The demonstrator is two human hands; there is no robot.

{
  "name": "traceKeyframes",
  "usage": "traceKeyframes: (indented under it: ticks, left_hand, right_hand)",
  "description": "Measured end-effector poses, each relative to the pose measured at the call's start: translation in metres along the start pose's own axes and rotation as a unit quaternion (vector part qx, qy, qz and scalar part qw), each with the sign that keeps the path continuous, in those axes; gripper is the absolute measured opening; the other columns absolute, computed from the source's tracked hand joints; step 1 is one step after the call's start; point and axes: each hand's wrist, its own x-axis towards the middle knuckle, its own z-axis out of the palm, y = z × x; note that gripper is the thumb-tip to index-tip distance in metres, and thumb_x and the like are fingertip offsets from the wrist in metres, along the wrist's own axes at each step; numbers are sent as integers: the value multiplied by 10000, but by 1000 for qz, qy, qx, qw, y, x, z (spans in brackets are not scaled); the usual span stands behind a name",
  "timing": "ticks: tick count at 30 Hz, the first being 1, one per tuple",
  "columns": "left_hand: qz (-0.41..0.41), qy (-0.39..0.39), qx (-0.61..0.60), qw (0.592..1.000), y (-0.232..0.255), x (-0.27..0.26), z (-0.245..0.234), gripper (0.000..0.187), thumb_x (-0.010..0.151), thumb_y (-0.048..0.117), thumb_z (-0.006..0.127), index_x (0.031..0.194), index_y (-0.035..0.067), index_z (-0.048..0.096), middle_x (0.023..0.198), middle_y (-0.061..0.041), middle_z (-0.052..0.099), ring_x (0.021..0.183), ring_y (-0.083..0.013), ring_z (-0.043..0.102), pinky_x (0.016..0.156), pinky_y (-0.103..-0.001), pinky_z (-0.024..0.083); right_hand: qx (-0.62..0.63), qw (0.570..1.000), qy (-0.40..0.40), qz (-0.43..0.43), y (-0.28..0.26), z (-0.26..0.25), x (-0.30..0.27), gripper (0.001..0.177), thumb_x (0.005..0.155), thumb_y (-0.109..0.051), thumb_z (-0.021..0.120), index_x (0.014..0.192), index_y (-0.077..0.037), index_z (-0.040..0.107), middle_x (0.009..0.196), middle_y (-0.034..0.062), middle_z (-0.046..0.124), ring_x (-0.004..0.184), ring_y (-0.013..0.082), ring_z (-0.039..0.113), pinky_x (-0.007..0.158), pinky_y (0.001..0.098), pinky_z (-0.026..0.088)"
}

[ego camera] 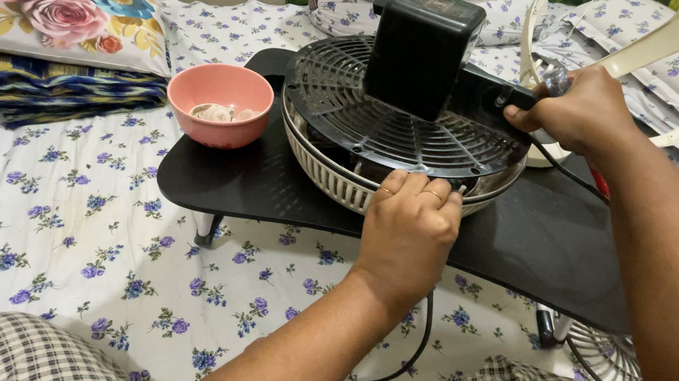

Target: The person uses a screwdriver to tighten screws on the front grill of an electric fan. They work on multiple screws around the grill's perimeter, placing removed screws into a small pink bowl.

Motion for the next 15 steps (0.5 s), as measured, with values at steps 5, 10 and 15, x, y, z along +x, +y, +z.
traceKeyframes:
  ticks: [5, 10, 15]
  left_hand:
    - [-9, -14, 7, 1000, 2, 1, 3, 114, 849, 59, 665, 907, 40, 761, 873, -55, 696, 897, -228, 643, 938, -380, 484]
    - [-11, -6, 12, 1000, 1, 0, 3, 123, 835, 69, 669, 914, 43, 760, 887, -56, 701, 920, -235, 649, 959, -395, 482]
    - [-12, -9, 9, 1000, 0, 1, 3, 141, 847, 68, 668, 942, 37, 767, 891, -60, 701, 925, -241, 650, 964, -403, 480]
  right_hand:
    - [-32, 999, -5, -11, -3, 1, 4, 493, 674, -343, 962, 935, 25, 764, 882, 195, 746, 781, 284, 713, 718, 417, 544]
    - [-52, 998, 5, -35, 0, 0, 10, 491, 653, -343, 970, 909, 26, 772, 886, 206, 747, 798, 303, 715, 738, 425, 545]
    - [-59, 998, 3, -35, 5, 2, 15, 526, 654, -378, 963, 916, 38, 777, 882, 222, 746, 798, 320, 719, 747, 438, 551]
